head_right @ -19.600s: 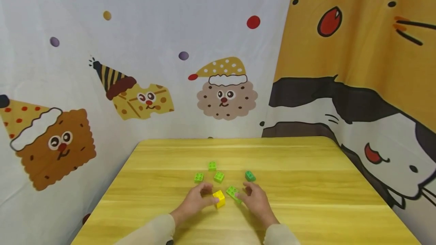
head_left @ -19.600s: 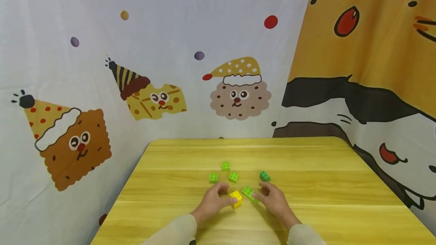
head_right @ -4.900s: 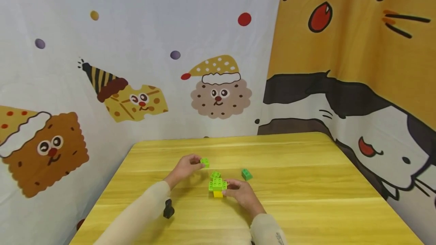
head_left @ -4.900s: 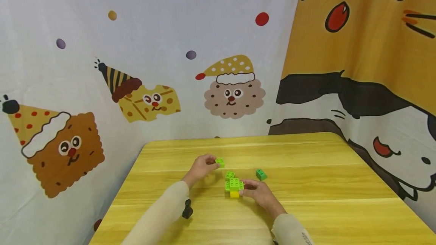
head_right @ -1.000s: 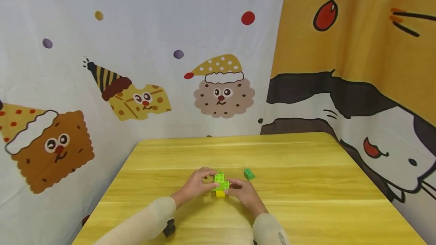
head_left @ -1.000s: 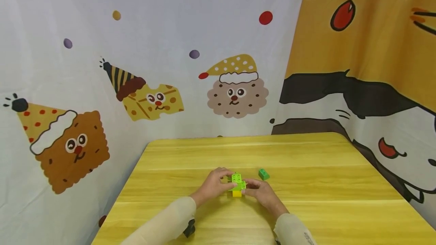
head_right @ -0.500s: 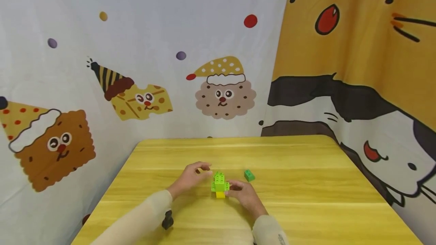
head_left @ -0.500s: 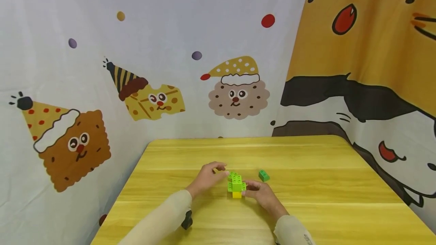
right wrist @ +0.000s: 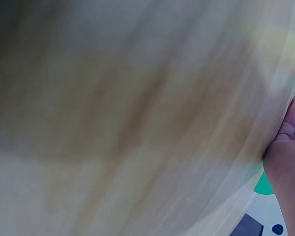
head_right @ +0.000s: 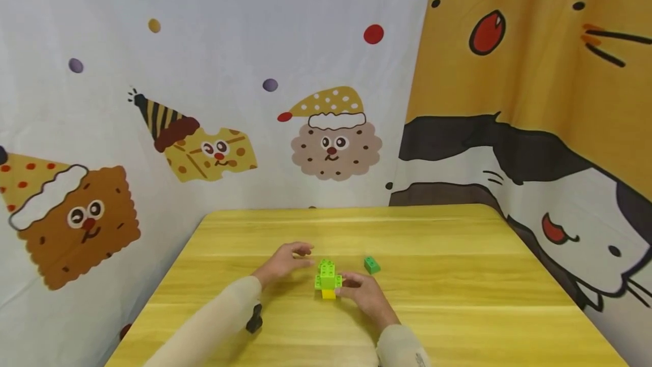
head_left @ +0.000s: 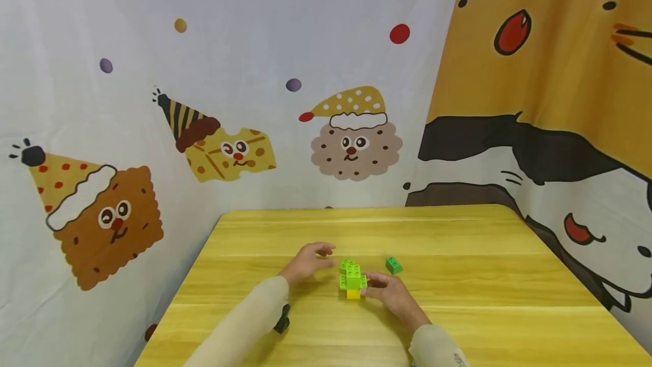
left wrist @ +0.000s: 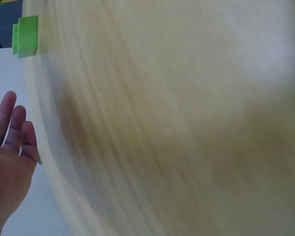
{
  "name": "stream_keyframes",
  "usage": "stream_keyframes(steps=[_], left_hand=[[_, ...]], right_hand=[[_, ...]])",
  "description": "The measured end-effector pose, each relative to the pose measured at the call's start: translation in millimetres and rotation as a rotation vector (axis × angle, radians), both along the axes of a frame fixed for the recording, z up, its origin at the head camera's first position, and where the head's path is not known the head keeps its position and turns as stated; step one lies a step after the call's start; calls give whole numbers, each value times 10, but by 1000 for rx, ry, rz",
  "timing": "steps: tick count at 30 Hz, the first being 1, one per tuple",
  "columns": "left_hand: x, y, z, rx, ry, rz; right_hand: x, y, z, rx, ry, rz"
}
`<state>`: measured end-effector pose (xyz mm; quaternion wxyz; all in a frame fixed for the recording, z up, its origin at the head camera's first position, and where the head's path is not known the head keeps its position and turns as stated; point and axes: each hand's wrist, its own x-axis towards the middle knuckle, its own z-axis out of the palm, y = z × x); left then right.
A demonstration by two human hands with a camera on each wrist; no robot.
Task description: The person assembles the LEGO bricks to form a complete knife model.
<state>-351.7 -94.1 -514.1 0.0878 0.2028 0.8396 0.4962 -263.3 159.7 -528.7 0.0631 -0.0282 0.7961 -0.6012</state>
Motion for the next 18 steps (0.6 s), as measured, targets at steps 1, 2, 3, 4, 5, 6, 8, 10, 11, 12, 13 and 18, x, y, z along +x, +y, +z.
stream_keyframes(steps=[1,2,3,4,5,6,8,10,11,12,13,18], left_hand=[[-14,22,-13,-6,-6,-9],[-25,46,-26,-15,-11,-18],[-37,69,-39,-23,-18,-25],[-47,89,-52,-32,-27,-33],[-55,107,-61,-43,-34,-39],[-61,124,-69,-57,-38,-44],[-72,150,-84,-85,-47,-45],[-84,168,-91,-104,-46,-42],[-87,175,-93,-111,-43,-42],[-91,184,-94,-116,-40,-39],[-94,192,-93,-123,-41,-36],[-105,239,-107,-146,-39,-39]], right_hand=[[0,0,-4,-6,-7,1],[0,-1,-5,-5,-7,2],[3,-1,-4,0,-7,4],[5,-2,-6,4,-5,8],[7,-3,-5,6,-7,10],[8,-3,-5,7,-8,14],[10,-1,-6,13,-5,21],[13,2,-4,12,-2,27],[13,3,-4,9,-2,28],[13,5,-3,8,-2,28],[14,8,-3,7,-1,28],[8,22,-16,0,7,21]])
